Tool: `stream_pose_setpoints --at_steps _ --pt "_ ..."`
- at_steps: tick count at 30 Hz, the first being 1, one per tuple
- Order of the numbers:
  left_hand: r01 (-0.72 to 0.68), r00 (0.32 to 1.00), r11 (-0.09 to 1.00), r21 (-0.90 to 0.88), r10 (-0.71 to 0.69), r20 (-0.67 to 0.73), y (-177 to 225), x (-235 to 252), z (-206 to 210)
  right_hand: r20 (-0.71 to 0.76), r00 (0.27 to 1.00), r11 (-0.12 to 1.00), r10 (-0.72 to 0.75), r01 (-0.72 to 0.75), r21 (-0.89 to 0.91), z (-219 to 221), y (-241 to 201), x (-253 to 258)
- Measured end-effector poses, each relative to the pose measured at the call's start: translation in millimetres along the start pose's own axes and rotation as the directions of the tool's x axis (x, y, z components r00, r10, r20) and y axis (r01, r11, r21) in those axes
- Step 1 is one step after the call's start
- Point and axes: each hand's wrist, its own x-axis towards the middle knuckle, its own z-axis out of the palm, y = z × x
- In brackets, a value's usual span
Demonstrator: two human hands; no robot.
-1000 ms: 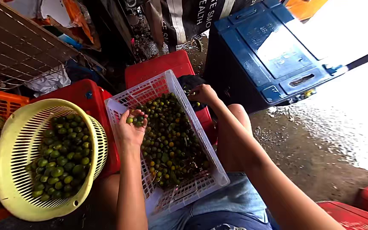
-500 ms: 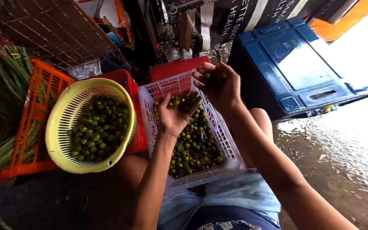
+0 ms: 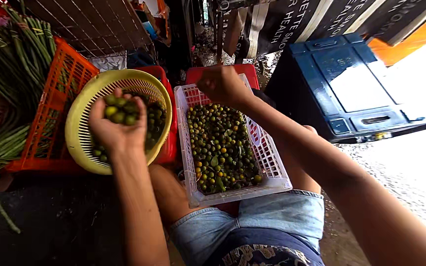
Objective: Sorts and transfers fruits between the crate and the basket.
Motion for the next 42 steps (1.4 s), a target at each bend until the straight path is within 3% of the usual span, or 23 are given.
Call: stream_pose_setpoints --at_steps 2,4,7,10,11,13,14,15,16,18,21,23,26,28,31,35,37,39,42 --pt "-0.167 0.97 0.916 0.365 0.219 -0.107 23.7 11.9 -19.5 0.389 0.909 0.988 0.149 -0.119 -0.099 32.4 47.8 -15.6" --pt "-0.166 0.927 0.723 0.671 0.347 -0.145 32.3 25.7 -36.1 0.617 0.74 0.963 0.27 -0.19 -0.193 73.3 84.8 -39.1" --pt "-0.18 0.9 0.469 0.864 0.432 -0.047 24.8 31.3 -39.4 0.64 0.604 0.879 0.476 -0.315 -0.357 113.7 107.7 -63.5" --pt "-0.481 0.799 0.103 0.871 0.46 0.387 -12.7 10.0 -15.2 0.59 0.512 0.781 0.625 -0.402 -0.479 108.8 76.0 -57.6" --pt "-0.564 0.767 -0.01 0.825 0.363 0.529 -31.2 -4.2 -1.1 0.588 0.494 0.767 0.641 -0.415 -0.489 107.1 70.9 -56.3" --pt "-0.618 0.777 -0.167 0.768 0.021 0.629 -75.6 -24.8 26.1 0.591 0.496 0.771 0.636 -0.447 -0.453 109.4 74.7 -59.9" --pt "-0.599 0.801 -0.257 0.758 -0.199 0.565 -99.9 -23.6 36.3 0.594 0.507 0.778 0.624 -0.47 -0.417 113.9 79.7 -62.7" --pt "-0.571 0.801 -0.362 0.736 -0.441 0.405 -123.5 -17.9 42.9 0.586 0.531 0.786 0.612 -0.49 -0.376 119.5 83.6 -65.9" --pt "-0.577 0.748 -0.46 0.675 -0.628 0.212 -148.9 -9.1 44.3 0.576 0.559 0.798 0.596 -0.491 -0.349 125.8 88.0 -68.7" --pt "-0.653 0.635 -0.582 0.484 -0.77 -0.068 -198.9 6.9 35.4 0.596 0.566 0.82 0.569 -0.442 -0.363 131.3 92.6 -68.8" --pt "-0.625 0.684 -0.674 0.394 -0.716 -0.139 -233.9 20.4 12.6 0.632 0.557 0.84 0.539 -0.414 -0.352 121.3 88.7 -61.9" --pt "-0.575 0.729 -0.62 0.534 -0.685 -0.01 -238.7 23.1 1.0 0.598 0.615 0.85 0.514 -0.455 -0.263 108.3 90.9 -56.3" --pt "-0.439 0.747 -0.305 0.845 -0.646 0.155 -248.1 31.1 -29.2 0.387 0.792 0.871 0.472 -0.487 -0.066 95.2 108.3 -42.1" --pt "-0.388 0.786 -0.209 0.898 -0.584 0.204 -255.8 29.1 -43.5 0.295 0.823 0.856 0.486 -0.516 0.029 83.9 112.0 -35.1" --pt "-0.42 0.807 -0.279 0.864 -0.551 0.214 -258.4 27.0 -45.6 0.36 0.757 0.821 0.545 -0.57 -0.045 79.3 108.7 -36.2" --pt "-0.372 0.869 -0.434 0.82 -0.474 0.144 -231.0 35.3 -22.8 0.59 0.553 0.809 0.588 -0.428 -0.404 78.6 85.1 -44.5" --pt "-0.345 0.908 -0.303 0.888 -0.349 0.233 -216.3 36.5 -22.2 0.587 0.545 0.8 0.598 -0.371 -0.471 88.7 81.4 -48.1" --pt "-0.332 0.917 -0.044 0.942 -0.248 0.311 -209.1 40.1 -23.4 0.589 0.559 0.809 0.584 -0.339 -0.48 96.2 81.2 -50.0" --pt "-0.208 0.941 0.335 0.919 -0.189 0.282 -213.1 52.4 -14.9 0.614 0.561 0.828 0.555 -0.302 -0.472 104.0 85.8 -51.8"
